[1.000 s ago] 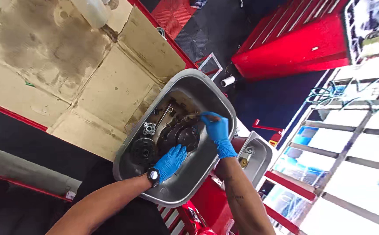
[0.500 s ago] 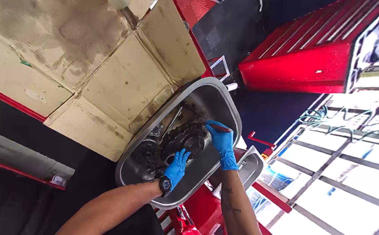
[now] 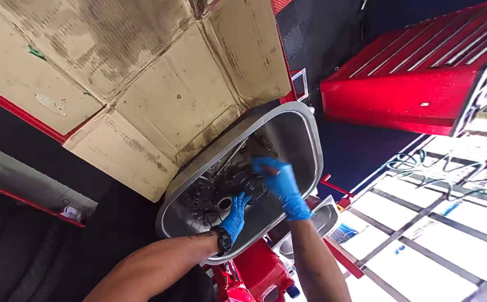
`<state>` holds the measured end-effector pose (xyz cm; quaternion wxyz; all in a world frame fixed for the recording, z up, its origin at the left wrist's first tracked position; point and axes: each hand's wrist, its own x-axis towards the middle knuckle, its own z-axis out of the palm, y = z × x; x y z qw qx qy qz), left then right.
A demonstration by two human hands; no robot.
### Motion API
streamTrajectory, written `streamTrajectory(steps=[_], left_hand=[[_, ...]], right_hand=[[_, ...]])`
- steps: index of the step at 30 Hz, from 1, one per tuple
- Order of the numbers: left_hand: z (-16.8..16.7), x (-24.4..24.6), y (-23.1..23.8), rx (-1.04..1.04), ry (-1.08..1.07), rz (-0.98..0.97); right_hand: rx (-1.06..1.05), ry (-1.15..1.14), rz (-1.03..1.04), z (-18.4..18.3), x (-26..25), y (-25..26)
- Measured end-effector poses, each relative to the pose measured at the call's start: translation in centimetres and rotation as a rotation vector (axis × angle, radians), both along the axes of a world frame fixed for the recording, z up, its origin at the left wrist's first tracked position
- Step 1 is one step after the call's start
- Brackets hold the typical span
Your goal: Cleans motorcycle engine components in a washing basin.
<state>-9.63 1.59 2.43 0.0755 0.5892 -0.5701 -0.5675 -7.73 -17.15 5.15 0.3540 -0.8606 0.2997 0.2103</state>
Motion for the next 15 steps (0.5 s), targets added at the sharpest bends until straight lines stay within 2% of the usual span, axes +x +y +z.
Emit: streamTrajectory(steps=[2,4,6,8,10,12,14,15], left_hand=[[0.3,0.1,-0.1,-0.037,-0.061,-0.080],[0.2,0.6,-0.5,-0.025,-0.028,-0.048],[0.4,0.3,-0.2,-0.048,-0.055,-0.062],[0.4,0.2,-0.3,-0.016,-0.031,-0.035],[0.3,0.5,-0.4,-0.021,-0.041,-0.038],[0.5,0.6,-0.5,-0.029,-0.057,-0.047],[0.9,0.3,-0.5,0.027,-0.013,0.011],[1.0,0.2,-0.5,0.050,0.000,0.038]], right_hand=[[-0.050,-0.003,-0.059,0.2,-0.4,-1.2],[0.011,-0.093,-0.107,0.4,-0.6,0.3],[-0.030,-0.166,-0.328,0.5,-3.6,-0.1],[-0.201,-0.183,-0.594,-0.2,-8.1,-1.5],[-0.283,-0.219,-0.836,-1.0,-11.4,-1.4],[-0.247,-0.346,-1.057,-1.1,-11.5,-0.8],[-0.175,-0.422,-1.144,-1.4,-10.1,-0.1],[-0.196,-0.374,-1.147,-2.0,-10.1,-0.1]])
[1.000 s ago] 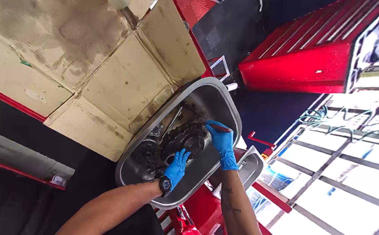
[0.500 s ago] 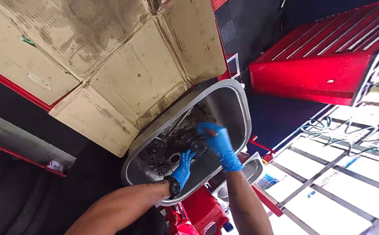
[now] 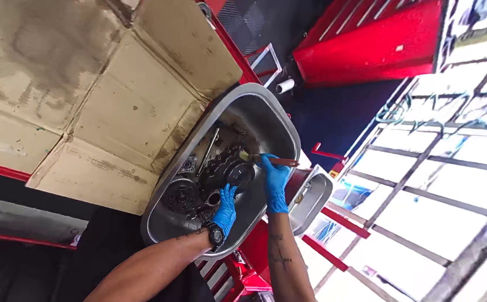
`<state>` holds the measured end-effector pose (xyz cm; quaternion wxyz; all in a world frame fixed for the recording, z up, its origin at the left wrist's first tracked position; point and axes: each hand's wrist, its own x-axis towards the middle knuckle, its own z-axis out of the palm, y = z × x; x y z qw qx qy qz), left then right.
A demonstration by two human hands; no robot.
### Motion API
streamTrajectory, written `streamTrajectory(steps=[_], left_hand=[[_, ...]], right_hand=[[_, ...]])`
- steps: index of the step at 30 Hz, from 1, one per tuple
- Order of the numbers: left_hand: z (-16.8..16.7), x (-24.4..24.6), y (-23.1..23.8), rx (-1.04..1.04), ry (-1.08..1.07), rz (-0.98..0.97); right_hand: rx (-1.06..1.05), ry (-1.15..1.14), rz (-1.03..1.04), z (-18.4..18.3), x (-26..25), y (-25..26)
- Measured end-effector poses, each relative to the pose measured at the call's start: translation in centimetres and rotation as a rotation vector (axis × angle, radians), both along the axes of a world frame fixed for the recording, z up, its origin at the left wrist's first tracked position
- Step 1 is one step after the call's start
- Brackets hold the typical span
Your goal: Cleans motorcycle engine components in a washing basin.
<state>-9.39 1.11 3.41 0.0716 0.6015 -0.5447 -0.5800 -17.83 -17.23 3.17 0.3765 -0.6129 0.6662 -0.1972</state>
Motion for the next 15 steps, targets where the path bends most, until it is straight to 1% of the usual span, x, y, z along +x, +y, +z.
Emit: streamTrajectory(steps=[1,2,4,6,7,8,9,10,11,12,15], left_hand=[[0.0,0.1,-0.2,0.013,-0.002,-0.004],[0.0,0.2,-0.3,-0.014,-0.053,-0.054],[0.3,0.0,-0.2,-0.062,-0.165,-0.195],[0.4,-0.1,-0.5,-0.061,-0.213,-0.274],[0.4,-0.2,-0.5,-0.059,-0.225,-0.290],[0.5,-0.2,-0.6,-0.053,-0.234,-0.307],[0.6,-0.2,-0.6,-0.054,-0.252,-0.334],[0.6,-0.1,-0.6,-0.060,-0.274,-0.360],[0.5,0.0,-0.8,-0.073,-0.295,-0.374],[0.6,0.0,-0.7,-0.071,-0.302,-0.385],[0.9,0.0,-0.7,-0.053,-0.306,-0.405]], right_hand=[[-0.019,0.074,-0.010,-0.5,-0.5,-0.5],[-0.055,0.139,-0.023,-0.6,-1.1,-1.4],[-0.109,0.091,-0.014,-0.4,-1.3,-1.2],[-0.096,0.089,0.118,-0.3,0.2,0.1],[-0.110,0.120,0.126,-0.5,0.4,0.2],[-0.129,0.137,0.090,-0.5,0.3,-0.1],[-0.126,0.099,0.051,-0.5,0.1,-0.4],[-0.103,0.043,0.065,-0.4,0.3,-0.4],[-0.068,0.008,0.134,-0.5,0.7,-0.4],[-0.043,0.024,0.188,-0.8,0.7,-0.1],[-0.108,0.159,0.159,-1.3,-0.7,-1.4]])
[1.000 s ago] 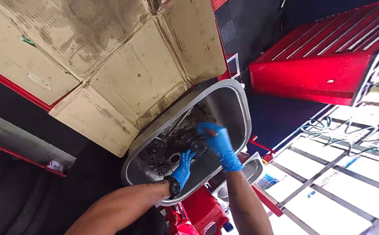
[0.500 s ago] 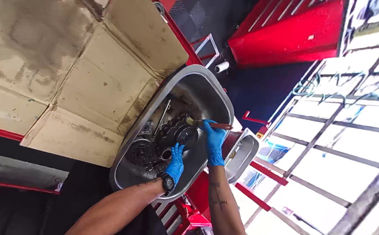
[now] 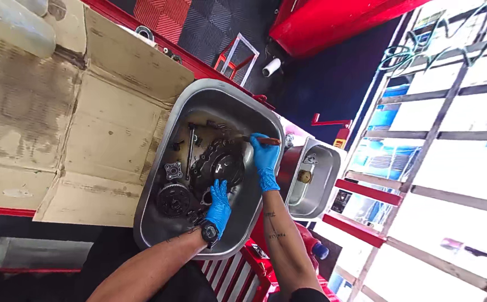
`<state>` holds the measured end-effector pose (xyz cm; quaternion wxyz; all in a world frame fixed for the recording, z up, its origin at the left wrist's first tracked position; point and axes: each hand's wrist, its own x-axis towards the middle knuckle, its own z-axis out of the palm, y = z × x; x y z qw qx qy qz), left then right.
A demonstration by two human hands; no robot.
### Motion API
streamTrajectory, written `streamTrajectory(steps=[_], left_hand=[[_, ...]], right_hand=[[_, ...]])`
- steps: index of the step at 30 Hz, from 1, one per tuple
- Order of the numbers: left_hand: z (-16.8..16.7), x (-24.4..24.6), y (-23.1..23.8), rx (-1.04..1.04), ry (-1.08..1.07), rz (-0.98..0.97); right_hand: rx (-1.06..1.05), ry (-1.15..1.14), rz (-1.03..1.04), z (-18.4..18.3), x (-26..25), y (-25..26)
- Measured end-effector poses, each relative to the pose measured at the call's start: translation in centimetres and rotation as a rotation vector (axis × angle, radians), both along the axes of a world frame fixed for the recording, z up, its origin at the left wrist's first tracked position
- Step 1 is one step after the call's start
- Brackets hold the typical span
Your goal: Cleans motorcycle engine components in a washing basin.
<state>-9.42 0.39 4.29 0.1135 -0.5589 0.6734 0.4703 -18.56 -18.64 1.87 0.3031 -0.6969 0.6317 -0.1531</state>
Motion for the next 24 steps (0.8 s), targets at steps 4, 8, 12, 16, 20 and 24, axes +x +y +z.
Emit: streamTrajectory(steps=[4,8,12,16,20,24], left_hand=[[-0.1,-0.2,0.0,-0.029,-0.048,-0.043],[0.1,-0.1,-0.1,-0.010,-0.063,-0.075],[0.0,-0.5,-0.1,-0.014,-0.058,-0.023],[0.1,-0.5,-0.3,-0.003,-0.058,-0.023],[0.3,-0.6,-0.4,-0.008,-0.081,-0.057],[0.3,-0.6,-0.5,-0.030,-0.122,-0.104]], right_hand=[[-0.020,0.075,0.101,-0.2,0.0,-1.3],[0.014,0.122,0.036,-1.9,-1.3,-3.0],[0.104,-0.081,0.073,1.5,0.5,-1.9],[0.064,-0.032,0.018,1.2,0.3,-1.8],[0.137,0.010,0.014,1.0,-2.3,0.6],[0.041,0.066,-0.100,1.9,-2.8,0.1]])
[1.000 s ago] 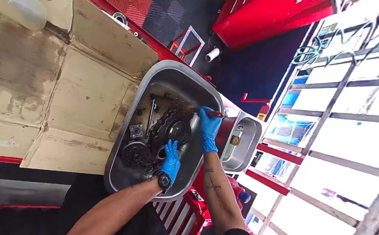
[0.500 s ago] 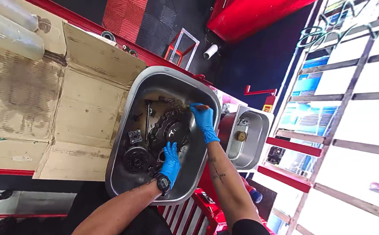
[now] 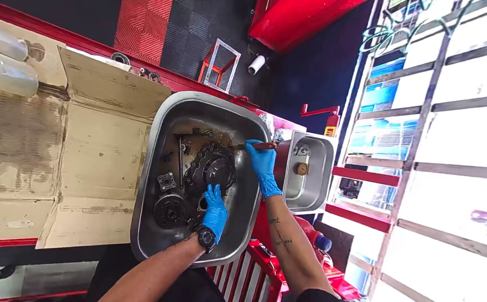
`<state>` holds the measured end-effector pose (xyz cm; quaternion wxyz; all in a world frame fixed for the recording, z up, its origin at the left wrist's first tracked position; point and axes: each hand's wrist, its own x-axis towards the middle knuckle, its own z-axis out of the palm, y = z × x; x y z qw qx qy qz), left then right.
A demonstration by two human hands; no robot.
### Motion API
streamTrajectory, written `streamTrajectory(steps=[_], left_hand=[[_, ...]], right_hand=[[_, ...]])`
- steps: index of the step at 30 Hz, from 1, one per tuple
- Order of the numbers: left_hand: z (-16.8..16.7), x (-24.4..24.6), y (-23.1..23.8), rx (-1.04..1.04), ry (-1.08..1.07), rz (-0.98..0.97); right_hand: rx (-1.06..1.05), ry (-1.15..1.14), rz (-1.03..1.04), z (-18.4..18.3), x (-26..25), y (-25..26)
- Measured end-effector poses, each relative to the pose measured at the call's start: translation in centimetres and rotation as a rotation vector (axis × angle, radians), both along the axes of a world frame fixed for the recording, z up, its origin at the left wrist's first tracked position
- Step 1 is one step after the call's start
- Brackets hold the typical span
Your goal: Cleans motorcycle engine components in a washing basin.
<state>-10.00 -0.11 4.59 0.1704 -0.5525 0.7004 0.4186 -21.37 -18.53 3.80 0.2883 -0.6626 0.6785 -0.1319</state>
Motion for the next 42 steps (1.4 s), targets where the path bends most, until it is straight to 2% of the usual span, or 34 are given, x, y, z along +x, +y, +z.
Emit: streamTrajectory(steps=[2,4,7,10,13,15,18,20,22,24,27,31,34,36,38,42], left_hand=[[0.1,0.0,0.2,0.014,0.026,0.019],[0.4,0.2,-0.2,0.030,0.057,0.070],[0.3,0.5,-0.2,0.037,0.063,0.098],[0.2,0.6,-0.2,0.016,0.049,0.072],[0.4,0.6,-0.1,0.018,0.024,0.016],[0.3,0.7,-0.5,-0.004,0.011,0.029],[0.5,2.0,-0.7,-0.018,0.085,0.012],[1.4,4.2,-3.3,-0.044,0.145,-0.032],[1.6,6.6,-6.3,-0.024,0.243,-0.034],[1.7,7.9,-8.7,-0.008,0.271,-0.064],[2.3,7.7,-10.1,0.019,0.247,-0.115],[2.4,7.2,-10.9,-0.004,0.222,-0.138],[2.0,7.7,-10.6,-0.012,0.238,-0.102],[1.8,7.5,-10.6,-0.022,0.235,-0.110],[2.0,6.9,-11.0,-0.037,0.185,-0.148],[1.6,4.3,-10.1,-0.120,0.044,-0.168]], right_hand=[[0.063,-0.055,0.007,-0.7,0.7,1.9],[0.115,0.018,-0.049,-1.1,-0.3,4.6],[0.081,0.019,-0.066,-1.2,-2.3,9.0],[0.052,-0.091,-0.211,-0.6,-1.6,7.9],[-0.043,-0.163,-0.350,-1.0,-0.6,9.3],[-0.145,-0.175,-0.331,-0.9,-0.8,12.0],[-0.321,-0.344,-0.373,0.5,0.2,14.4],[-0.300,-0.413,-0.375,1.0,1.2,16.4],[-0.173,-0.413,-0.325,1.3,1.2,20.8],[-0.087,-0.407,-0.340,1.4,0.3,23.0],[-0.171,-0.455,-0.387,0.8,0.9,23.0],[-0.118,-0.482,-0.191,-0.2,2.6,26.2],[-0.248,-0.498,-0.284,-0.5,2.8,24.6],[-0.245,-0.505,-0.264,-1.0,3.8,24.8],[-0.226,-0.470,-0.239,-1.4,3.3,25.9],[-0.282,-0.511,-0.295,-1.5,3.8,24.3]])
